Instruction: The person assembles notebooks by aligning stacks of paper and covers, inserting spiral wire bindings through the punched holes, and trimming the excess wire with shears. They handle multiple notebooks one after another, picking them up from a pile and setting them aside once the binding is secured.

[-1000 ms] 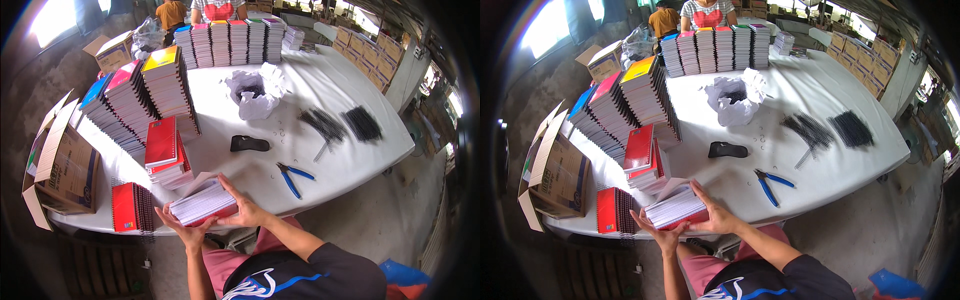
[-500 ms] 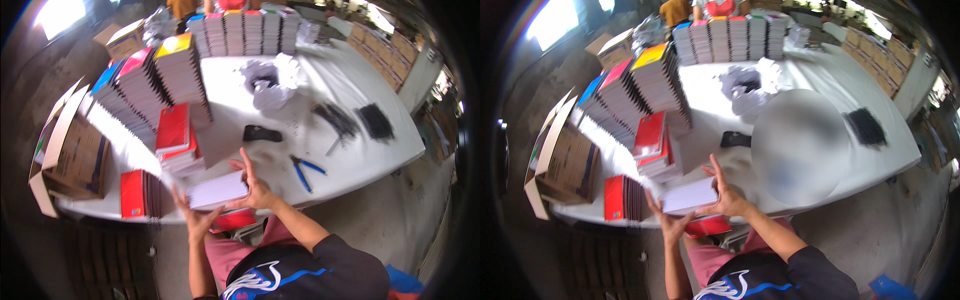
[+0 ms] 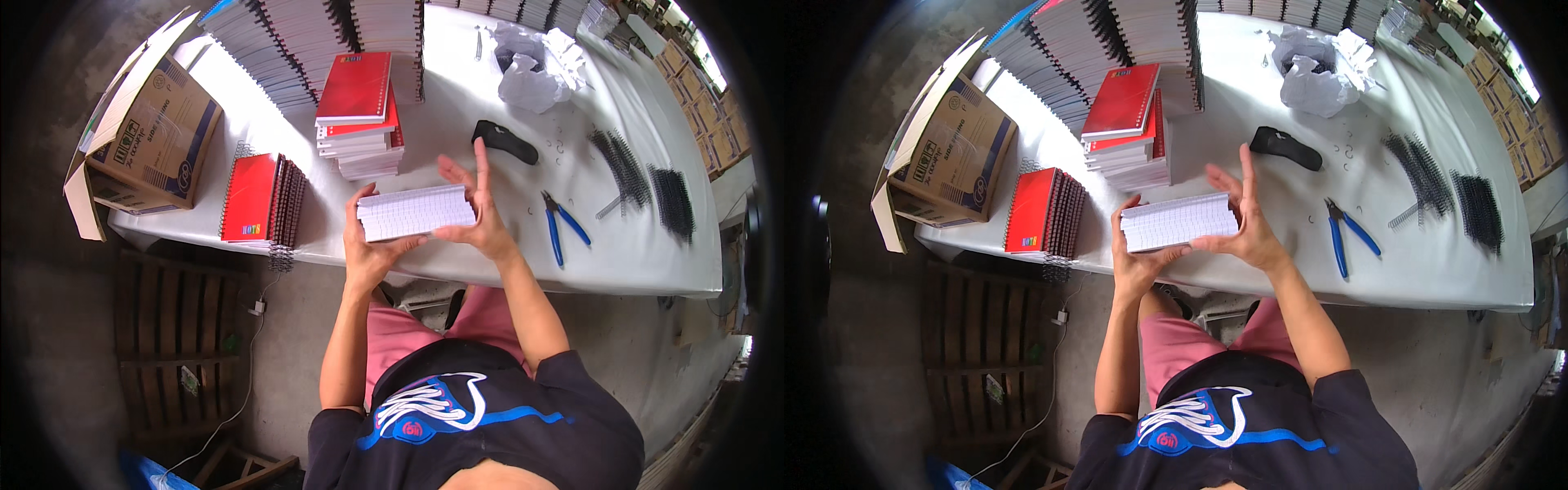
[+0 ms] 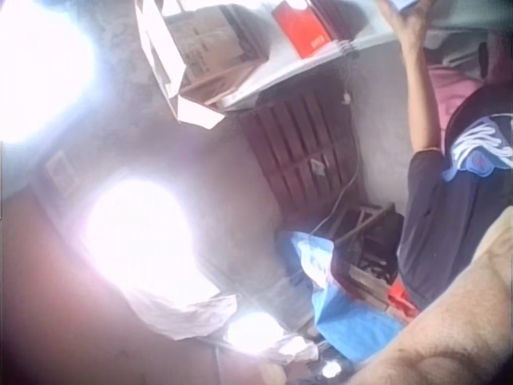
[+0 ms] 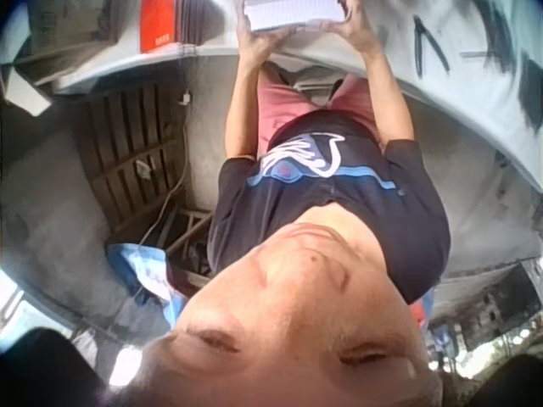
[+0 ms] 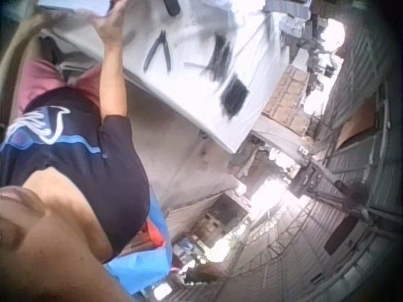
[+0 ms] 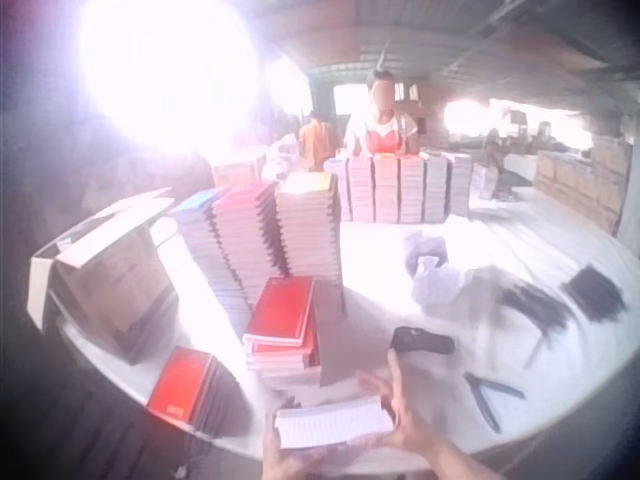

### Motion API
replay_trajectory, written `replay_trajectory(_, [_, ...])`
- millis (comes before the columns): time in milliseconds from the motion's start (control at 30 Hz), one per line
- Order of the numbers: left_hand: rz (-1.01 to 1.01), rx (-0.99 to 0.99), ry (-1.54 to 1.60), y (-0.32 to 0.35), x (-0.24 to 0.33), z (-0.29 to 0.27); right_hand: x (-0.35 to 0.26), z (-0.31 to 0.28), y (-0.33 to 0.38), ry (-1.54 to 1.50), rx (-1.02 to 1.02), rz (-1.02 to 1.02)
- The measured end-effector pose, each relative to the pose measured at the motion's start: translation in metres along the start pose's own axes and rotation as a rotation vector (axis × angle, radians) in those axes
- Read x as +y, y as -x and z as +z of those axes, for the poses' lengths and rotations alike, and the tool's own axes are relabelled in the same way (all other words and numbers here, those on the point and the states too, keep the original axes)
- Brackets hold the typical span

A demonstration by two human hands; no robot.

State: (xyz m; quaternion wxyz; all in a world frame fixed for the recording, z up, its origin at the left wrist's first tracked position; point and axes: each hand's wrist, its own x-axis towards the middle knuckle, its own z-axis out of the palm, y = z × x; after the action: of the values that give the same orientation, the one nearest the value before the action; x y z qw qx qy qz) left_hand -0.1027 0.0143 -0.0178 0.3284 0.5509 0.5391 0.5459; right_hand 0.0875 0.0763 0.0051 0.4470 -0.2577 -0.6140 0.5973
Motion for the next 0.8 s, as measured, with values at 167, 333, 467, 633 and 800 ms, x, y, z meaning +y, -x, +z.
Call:
replay_trajectory(167, [0.161, 0.179, 0.063, -0.001, 0.010, 0.001, -0.001, 0.002, 0.013, -0.113, 0.003, -0.002])
replay_trajectory(333, [0.009, 0.214, 0.132, 0.003, 0.025, 0.014, -0.015, 0.015, 0.003, -0.033, -0.043, -0.015])
replay_trajectory(467, [-0.001, 0.288, 0.146, -0.005, 0.032, 0.014, -0.034, 0.026, 0.003, -0.037, -0.056, -0.078])
replay_trajectory(633, [0.069, 0.171, 0.071, -0.013, 0.012, 0.007, -0.005, 0.026, 0.036, 0.222, -0.143, -0.183])
replay_trajectory(800, [0.214, 0.217, -0.386, -0.016, -0.001, -0.010, -0.020, 0.028, 0.035, 0.232, 0.199, -0.266])
